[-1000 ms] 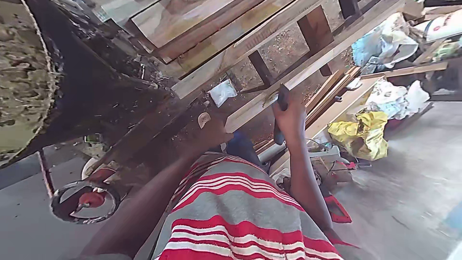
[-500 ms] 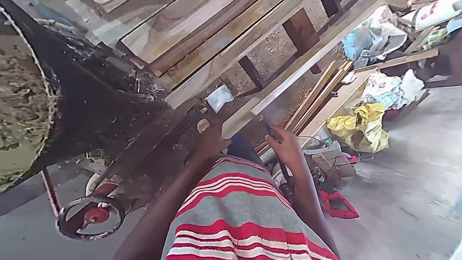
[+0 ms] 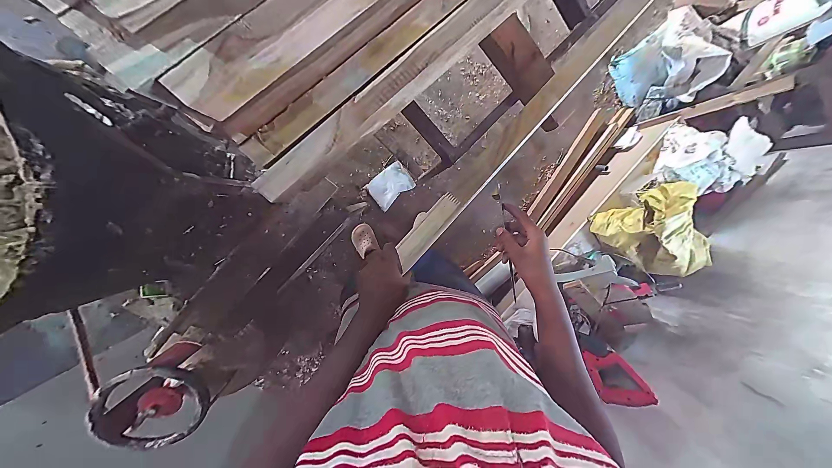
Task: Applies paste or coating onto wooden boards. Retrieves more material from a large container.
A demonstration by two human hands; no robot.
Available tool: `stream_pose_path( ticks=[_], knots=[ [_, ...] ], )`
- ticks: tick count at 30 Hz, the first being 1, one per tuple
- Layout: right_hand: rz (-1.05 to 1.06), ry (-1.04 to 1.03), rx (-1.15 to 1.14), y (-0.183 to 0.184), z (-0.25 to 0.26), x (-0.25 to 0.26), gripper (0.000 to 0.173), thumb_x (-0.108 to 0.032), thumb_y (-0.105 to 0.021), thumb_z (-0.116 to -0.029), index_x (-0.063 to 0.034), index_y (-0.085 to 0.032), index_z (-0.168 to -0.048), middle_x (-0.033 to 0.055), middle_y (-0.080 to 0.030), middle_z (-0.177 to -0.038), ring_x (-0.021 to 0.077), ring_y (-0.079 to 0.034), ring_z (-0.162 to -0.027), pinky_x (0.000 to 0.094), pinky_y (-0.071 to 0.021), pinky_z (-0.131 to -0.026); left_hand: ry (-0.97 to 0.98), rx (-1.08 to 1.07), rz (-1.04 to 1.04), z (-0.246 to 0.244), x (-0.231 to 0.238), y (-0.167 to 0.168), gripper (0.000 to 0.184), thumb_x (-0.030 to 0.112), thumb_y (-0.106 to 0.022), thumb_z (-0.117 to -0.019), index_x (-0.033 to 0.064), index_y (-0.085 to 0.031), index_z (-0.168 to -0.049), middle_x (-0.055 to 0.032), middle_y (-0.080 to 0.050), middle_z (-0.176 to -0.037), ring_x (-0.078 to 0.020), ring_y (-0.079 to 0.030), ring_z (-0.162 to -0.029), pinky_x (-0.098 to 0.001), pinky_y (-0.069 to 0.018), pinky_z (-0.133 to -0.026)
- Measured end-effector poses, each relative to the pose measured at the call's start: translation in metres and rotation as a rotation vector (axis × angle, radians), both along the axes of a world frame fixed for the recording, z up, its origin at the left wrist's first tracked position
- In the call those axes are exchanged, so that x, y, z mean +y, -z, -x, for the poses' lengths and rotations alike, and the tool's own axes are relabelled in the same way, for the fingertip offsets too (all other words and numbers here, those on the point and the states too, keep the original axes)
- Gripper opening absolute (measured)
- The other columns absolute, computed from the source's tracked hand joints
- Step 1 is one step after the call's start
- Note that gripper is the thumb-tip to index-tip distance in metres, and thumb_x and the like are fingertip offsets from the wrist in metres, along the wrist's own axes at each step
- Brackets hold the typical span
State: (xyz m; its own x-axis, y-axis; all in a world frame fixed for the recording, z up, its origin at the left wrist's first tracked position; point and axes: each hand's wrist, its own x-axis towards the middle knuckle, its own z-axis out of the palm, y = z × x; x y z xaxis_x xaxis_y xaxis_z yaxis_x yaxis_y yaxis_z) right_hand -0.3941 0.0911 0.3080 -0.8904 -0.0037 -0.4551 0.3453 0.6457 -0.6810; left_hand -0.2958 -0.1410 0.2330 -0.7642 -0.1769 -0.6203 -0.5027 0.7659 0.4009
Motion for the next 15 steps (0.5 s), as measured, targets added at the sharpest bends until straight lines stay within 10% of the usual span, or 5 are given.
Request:
stream_pose_path(
  ticks=[15],
  knots=[
    [-0.219, -0.290, 0.345, 0.068, 0.100, 0.037, 0.065, -0.016, -0.073, -0.0927, -0.0149, -0.049, -0.153, 0.0228, -0.062, -0.136, 0.0386, -0.067, -0.113, 0.0576, -0.0544, -0.095, 0.040, 0.067, 0.163, 0.000, -0.006, -0.005, 0.065, 0.033, -0.065, -0.0979, -0.0037, -0.046, -0.147, -0.0318, -0.058, -0.133, -0.0487, -0.066, -0.108, -0.0642, -0.0527, -0.090]
  ],
)
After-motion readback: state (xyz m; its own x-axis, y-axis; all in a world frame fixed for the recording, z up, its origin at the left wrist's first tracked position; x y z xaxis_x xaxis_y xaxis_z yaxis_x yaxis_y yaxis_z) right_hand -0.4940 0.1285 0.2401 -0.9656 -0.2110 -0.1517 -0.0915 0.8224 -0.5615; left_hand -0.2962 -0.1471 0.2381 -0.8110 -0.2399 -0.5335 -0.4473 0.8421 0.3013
